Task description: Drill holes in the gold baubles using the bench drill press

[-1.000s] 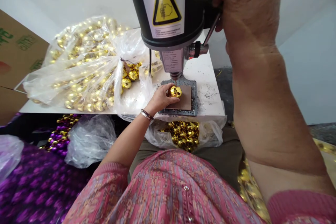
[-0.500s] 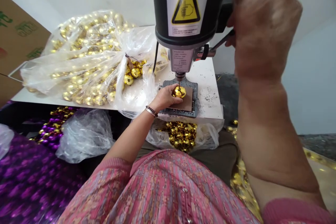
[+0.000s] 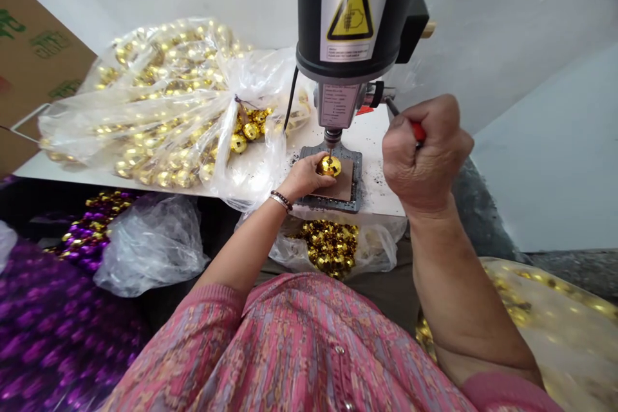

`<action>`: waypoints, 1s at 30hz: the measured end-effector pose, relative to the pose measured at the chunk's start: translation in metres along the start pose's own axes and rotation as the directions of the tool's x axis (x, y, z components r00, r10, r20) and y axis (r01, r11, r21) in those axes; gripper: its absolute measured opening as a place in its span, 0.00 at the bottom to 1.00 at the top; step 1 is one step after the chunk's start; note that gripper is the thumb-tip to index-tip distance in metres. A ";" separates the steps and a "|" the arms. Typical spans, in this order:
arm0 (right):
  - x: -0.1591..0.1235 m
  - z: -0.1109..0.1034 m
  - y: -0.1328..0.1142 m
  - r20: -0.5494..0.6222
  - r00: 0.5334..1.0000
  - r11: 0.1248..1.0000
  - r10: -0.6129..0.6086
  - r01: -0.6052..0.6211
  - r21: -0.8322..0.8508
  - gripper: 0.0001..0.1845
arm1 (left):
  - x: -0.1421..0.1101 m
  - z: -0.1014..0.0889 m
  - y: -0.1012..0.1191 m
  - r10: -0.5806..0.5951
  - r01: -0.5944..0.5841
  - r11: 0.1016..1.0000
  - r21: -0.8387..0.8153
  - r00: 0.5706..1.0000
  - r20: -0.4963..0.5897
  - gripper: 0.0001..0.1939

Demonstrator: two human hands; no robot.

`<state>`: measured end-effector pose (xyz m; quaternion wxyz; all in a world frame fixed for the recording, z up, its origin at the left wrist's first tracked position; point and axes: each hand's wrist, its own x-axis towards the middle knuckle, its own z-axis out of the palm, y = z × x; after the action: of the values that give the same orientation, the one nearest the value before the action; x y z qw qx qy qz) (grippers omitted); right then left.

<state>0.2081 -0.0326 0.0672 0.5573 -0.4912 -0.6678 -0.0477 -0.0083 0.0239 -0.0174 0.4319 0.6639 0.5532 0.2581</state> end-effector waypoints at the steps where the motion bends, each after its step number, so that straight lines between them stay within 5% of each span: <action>1: -0.003 0.002 0.002 -0.011 1.000 1.000 -0.002 0.002 -0.002 0.14 | 0.000 0.000 0.000 -0.002 0.002 1.000 -0.001 1.000 0.002 0.42; 14: -0.027 0.026 0.015 -0.236 0.972 1.000 -0.013 0.013 -0.001 0.15 | -0.002 0.003 0.000 0.040 -0.039 0.999 -0.027 0.999 0.029 0.28; 22: -0.043 0.043 0.017 -0.350 0.927 0.991 -0.135 0.131 -0.034 0.18 | -0.005 0.005 0.003 0.034 -0.032 0.997 -0.069 0.999 0.031 0.23; 27: 0.000 0.026 0.002 -0.359 0.929 0.996 -0.086 0.086 -0.017 0.17 | -0.007 0.006 0.002 0.029 -0.030 0.999 -0.036 1.000 -0.010 0.28; 30: 0.039 0.011 -0.005 -0.208 0.974 0.995 0.093 -0.084 0.051 0.15 | -0.018 0.005 0.000 0.041 -0.043 0.999 -0.031 0.998 -0.048 0.28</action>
<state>0.2007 -0.0048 0.0961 0.6366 -0.5007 -0.5834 -0.0606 -0.0083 0.0050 -0.0175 0.4236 0.6621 0.5451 0.2915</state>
